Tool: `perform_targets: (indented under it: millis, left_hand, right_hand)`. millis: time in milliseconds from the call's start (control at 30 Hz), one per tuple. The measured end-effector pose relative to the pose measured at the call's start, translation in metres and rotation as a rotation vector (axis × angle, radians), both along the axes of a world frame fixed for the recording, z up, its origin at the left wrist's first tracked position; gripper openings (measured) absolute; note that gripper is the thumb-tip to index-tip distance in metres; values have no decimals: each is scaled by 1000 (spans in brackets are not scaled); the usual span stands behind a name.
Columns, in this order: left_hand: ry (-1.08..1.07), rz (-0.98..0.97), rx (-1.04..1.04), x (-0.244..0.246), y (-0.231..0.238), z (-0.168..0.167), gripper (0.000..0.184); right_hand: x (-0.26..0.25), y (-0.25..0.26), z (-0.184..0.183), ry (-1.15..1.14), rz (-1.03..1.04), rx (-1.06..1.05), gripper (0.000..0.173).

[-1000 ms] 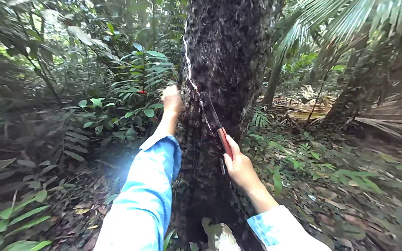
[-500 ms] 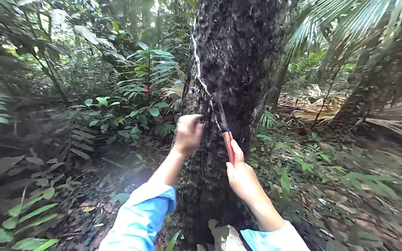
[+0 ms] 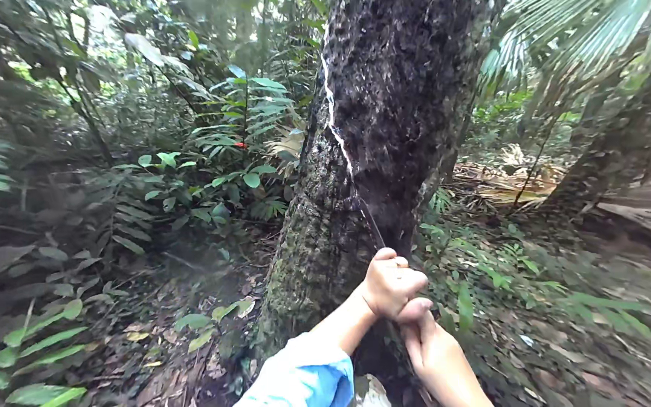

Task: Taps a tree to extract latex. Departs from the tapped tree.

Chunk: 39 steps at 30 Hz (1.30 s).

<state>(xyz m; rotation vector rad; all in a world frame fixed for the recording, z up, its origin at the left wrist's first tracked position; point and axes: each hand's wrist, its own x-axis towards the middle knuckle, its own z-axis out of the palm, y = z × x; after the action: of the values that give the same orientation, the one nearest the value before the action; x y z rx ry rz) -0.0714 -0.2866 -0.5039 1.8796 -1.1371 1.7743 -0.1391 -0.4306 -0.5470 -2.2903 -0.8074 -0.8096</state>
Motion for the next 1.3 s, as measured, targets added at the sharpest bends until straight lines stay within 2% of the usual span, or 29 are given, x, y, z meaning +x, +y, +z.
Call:
perform_targets:
  millis: [100, 200, 300, 367, 500, 700, 833, 967, 1067, 1133, 1300]
  left_hand:
    - [-54, 40, 21, 9, 3, 21, 66]
    - [-58, 69, 31, 27, 12, 37, 67]
    - [-48, 79, 23, 30, 9, 36, 65]
    - [-23, 55, -1, 16, -4, 37, 66]
    - [84, -15, -74, -5, -29, 41, 70]
    - [196, -174, -159, -17, -32, 69, 68]
    - [195, -293, -153, -14, -22, 73, 72]
    - [114, -331, -148, -7, -14, 61, 78]
    - [28, -288, -126, 5, -9, 45, 78]
    - [-25, -232, -94, 17, -7, 37, 77]
    - [-64, -33, 31, 36, -2, 18, 78]
  right_hand:
    - [30, 7, 2, -186, 24, 68, 29]
    - [50, 15, 21, -182, 64, 65, 31]
    - [50, 5, 26, -150, 116, 61, 39]
    - [29, -14, 37, -40, 159, 10, 40]
    - [-12, -51, 87, 301, 238, -219, 47]
    - [-25, -60, 148, 409, 322, -434, 56]
    - [-34, -46, 165, 522, 300, -438, 61]
    - [-40, -32, 146, 372, 197, -446, 61]
    - [-27, -23, 106, 143, 85, -396, 61]
    - [-11, -19, 79, -7, 17, -341, 55]
    - [25, -13, 34, -73, -20, -219, 32]
